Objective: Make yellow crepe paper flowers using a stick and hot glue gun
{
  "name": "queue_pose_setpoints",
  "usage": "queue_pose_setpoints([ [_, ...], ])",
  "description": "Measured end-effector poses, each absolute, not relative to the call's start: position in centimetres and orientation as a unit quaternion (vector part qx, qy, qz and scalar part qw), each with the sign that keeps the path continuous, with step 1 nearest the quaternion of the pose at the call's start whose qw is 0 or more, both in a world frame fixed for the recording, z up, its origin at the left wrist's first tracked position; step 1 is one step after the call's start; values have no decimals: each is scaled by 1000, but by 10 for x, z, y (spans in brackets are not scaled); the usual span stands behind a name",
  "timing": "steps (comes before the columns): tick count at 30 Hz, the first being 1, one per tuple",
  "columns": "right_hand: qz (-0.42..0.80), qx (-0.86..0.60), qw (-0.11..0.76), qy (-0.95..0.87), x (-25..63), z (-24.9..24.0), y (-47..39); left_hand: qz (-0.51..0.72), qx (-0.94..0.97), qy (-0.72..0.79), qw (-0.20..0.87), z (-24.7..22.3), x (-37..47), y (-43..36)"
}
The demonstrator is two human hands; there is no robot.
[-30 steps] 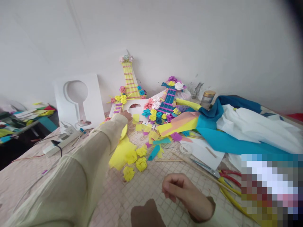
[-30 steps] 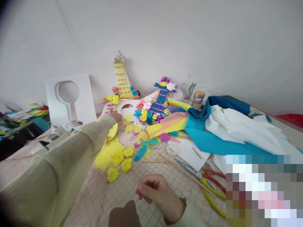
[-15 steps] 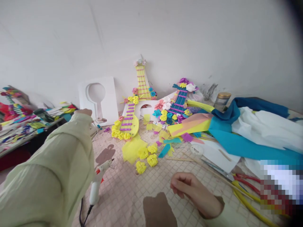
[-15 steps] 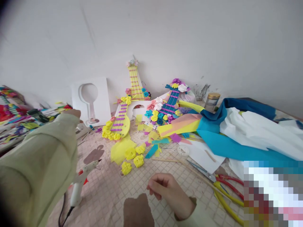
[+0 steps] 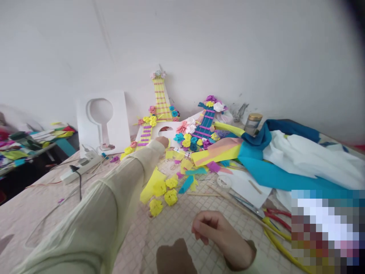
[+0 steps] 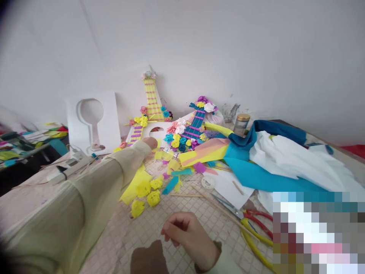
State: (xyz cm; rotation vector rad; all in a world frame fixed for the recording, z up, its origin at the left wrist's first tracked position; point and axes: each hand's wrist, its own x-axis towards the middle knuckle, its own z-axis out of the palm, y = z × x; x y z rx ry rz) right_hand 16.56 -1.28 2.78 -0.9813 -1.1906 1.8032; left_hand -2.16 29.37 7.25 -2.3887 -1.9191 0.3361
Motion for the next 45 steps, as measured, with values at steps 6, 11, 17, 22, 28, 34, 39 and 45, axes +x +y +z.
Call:
queue_pose_setpoints([
  [6, 725, -360, 369, -457, 166, 26, -13, 127, -781, -611, 17, 50, -7, 306],
  [11, 723, -365, 378, -447, 166, 28, -12, 103, -778, -620, -8, 46, -8, 306],
  [17, 713, -381, 385, -446, 167, 31, -12, 25, -785, -615, -71, 58, -10, 301],
  [22, 704, -393, 385, -450, 166, 34, -11, -52, -790, -594, -140, 80, -11, 292],
  [28, 706, -388, 392, -445, 166, 31, -10, -99, -790, -584, -156, 122, -33, 262],
  [34, 696, -391, 382, -466, 166, 28, -12, -116, -769, -620, -103, 163, -102, 237],
  [39, 688, -408, 362, -479, 167, 31, -17, -21, -728, -682, -69, 172, -177, 218],
  [45, 682, -421, 337, -494, 167, 26, -15, 80, -660, -747, -29, 161, -244, 200],
])
